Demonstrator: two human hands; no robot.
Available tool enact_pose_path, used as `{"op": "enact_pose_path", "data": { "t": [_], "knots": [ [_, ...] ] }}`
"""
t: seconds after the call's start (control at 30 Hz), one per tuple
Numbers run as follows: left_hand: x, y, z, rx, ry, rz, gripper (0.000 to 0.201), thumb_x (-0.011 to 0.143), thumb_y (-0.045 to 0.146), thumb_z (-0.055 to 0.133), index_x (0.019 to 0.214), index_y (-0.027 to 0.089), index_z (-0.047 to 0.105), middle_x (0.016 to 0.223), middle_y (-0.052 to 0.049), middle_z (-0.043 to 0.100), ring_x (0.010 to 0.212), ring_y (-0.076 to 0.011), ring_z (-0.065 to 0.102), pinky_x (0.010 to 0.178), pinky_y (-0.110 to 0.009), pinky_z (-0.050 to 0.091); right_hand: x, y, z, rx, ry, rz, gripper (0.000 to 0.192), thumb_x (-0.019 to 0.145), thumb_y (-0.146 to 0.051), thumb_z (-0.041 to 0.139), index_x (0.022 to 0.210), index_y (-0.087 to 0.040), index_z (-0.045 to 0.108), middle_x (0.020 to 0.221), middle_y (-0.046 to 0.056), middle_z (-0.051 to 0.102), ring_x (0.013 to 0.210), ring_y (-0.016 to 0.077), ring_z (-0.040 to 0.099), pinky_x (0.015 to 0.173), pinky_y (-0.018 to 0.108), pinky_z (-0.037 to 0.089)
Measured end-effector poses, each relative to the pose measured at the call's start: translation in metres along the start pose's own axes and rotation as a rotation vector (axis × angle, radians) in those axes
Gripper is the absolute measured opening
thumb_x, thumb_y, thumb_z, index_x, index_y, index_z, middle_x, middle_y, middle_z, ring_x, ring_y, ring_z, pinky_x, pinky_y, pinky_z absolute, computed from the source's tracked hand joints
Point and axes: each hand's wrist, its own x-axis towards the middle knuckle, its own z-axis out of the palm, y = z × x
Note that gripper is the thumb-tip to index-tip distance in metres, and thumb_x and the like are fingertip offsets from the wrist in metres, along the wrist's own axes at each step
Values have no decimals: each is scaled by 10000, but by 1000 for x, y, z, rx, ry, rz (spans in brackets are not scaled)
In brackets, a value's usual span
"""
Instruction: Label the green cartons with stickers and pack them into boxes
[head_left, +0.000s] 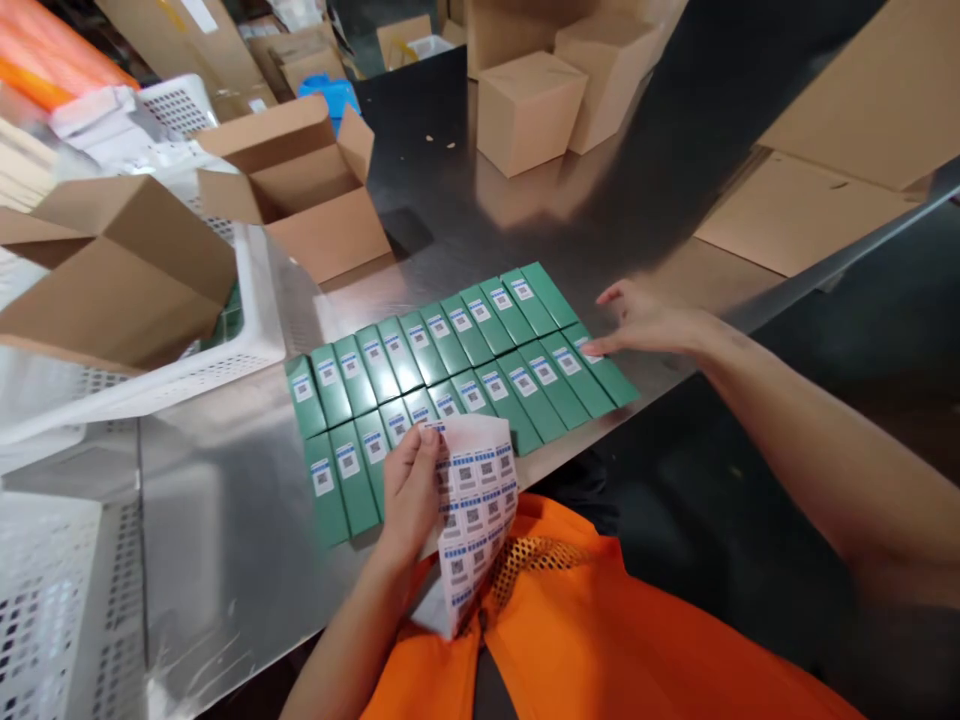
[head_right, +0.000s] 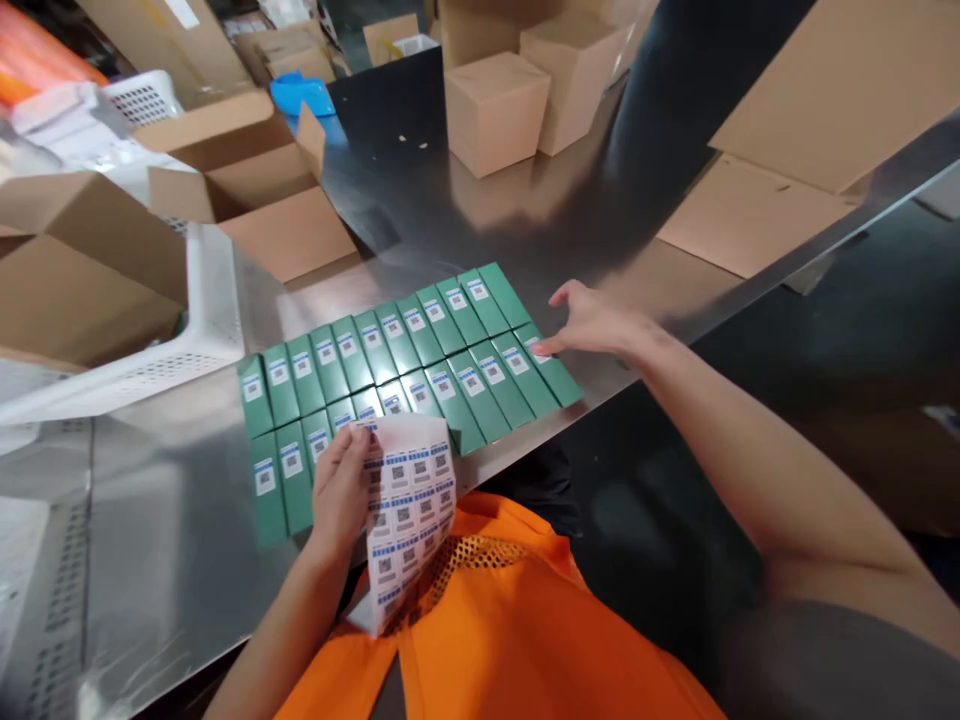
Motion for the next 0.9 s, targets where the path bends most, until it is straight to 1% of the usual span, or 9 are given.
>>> {"op": "enact_pose_path", "data": {
  "t": [0.1, 0.2, 0.27, 0.33, 0.47, 0.63, 0.77, 0.83, 0.9],
  "knots": [
    [2, -4, -3, 20, -27, 17, 556, 816, 677, 694, 662, 182, 492, 603, 48, 428, 536, -84, 390, 497, -191, 319, -18, -16, 6, -120, 108, -61, 690, 531, -458, 956, 1080, -184, 641, 773, 48, 629, 642, 210, 568, 599, 375, 412],
    [6, -8, -5, 32, -66, 34, 525, 845, 655, 676, 690, 180, 516, 630, 37, 460, 582, -99, 434, 544, -204, 348, -57, -51, 35, 116, 246, -419, 467, 704, -444, 881, 1060, -221, 678, 882, 52, 666, 752, 214, 624, 683, 363, 487],
    [8, -9, -6, 20, -87, 49, 502, 868, 632, 665, 698, 180, 525, 635, 36, 462, 586, -101, 429, 553, -210, 340, -84, -78, 60, 204, 188, -641, 304, 796, -383, 825, 1042, -252, 701, 929, 25, 704, 838, 211, 669, 723, 340, 514],
    [8, -8, -6, 17, -101, 72, 494, 880, 619, 658, 691, 181, 532, 626, 38, 458, 573, -100, 404, 542, -217, 316, -101, -102, 84, 240, 93, -797, 258, 837, -302, 794, 1074, -250, 709, 955, 14, 742, 898, 208, 688, 809, 343, 529],
    [7, -2, -5, 49, -105, 162, 492, 871, 643, 654, 706, 181, 621, 635, 20, 529, 586, -117, 427, 561, -237, 339, -102, -120, 113, 328, 16, -816, 271, 864, -217, 766, 1128, -246, 719, 938, 2, 778, 907, 196, 705, 873, 349, 528],
    [11, -6, -7, 34, -79, 198, 571, 877, 722, 568, 738, 183, 695, 663, -12, 593, 636, -157, 502, 628, -275, 409, -98, -112, 130, 388, 177, -854, 44, 906, -209, 714, 917, -241, 743, 878, -4, 779, 854, 185, 707, 838, 360, 507],
    [14, -7, -7, 39, -78, 208, 541, 848, 700, 619, 716, 180, 693, 650, -4, 572, 642, -156, 506, 613, -267, 400, -103, -106, 139, 335, 255, -990, 165, 950, -179, 617, 863, -257, 733, 1020, 8, 774, 1030, 214, 675, 925, 421, 468],
    [13, -4, -5, 23, -66, 156, 491, 800, 638, 704, 640, 179, 631, 600, 20, 503, 586, -131, 447, 557, -247, 365, -104, -104, 135, 354, 209, -1009, 155, 936, -201, 649, 824, -263, 737, 1123, 29, 745, 1108, 233, 631, 959, 444, 470],
    [11, 0, -2, 5, -52, 80, 471, 762, 573, 754, 591, 182, 557, 553, 44, 428, 523, -104, 361, 498, -231, 309, -102, -102, 120, 458, 77, -1000, 120, 909, -211, 694, 804, -258, 725, 1153, 37, 725, 1132, 231, 615, 974, 440, 489]
  ]
}}
